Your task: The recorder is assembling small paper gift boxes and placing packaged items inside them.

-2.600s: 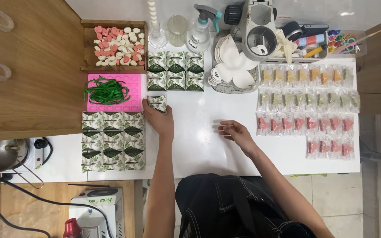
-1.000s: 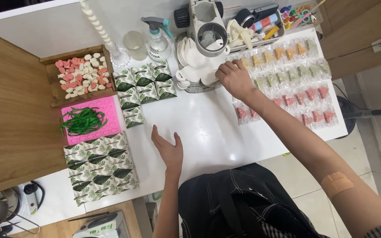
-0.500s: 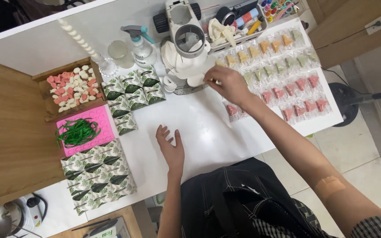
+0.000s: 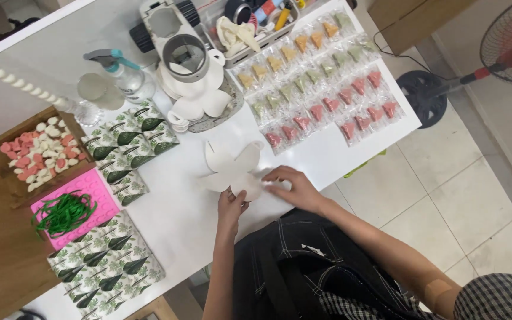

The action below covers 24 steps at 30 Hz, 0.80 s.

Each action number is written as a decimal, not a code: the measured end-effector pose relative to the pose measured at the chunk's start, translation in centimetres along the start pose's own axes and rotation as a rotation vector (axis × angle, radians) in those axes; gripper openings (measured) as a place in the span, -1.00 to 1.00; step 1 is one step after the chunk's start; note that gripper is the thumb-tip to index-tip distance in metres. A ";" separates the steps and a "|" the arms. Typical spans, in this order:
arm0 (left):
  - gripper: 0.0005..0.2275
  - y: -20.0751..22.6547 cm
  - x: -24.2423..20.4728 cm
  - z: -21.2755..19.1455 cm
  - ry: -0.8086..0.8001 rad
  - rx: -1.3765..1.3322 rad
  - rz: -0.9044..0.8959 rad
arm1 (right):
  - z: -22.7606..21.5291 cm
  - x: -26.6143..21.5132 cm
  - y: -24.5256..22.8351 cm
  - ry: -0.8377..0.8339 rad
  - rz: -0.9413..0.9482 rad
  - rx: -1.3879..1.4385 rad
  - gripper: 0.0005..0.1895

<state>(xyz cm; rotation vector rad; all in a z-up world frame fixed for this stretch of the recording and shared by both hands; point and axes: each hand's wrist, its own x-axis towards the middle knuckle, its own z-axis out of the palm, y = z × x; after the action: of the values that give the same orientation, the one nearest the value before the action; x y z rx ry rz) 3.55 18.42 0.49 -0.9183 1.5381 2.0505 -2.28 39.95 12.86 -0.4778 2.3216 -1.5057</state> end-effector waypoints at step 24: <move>-0.25 -1.3 0.6 -0.9 0.298 0.206 -0.027 | -13.9 0.9 29.0 1.057 1.262 1.243 -0.60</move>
<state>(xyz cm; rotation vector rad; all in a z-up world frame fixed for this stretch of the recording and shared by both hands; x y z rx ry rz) 4.25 17.89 -1.02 -1.1960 1.8369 1.7546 -12.11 61.91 -8.44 1.9613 0.9102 -2.0196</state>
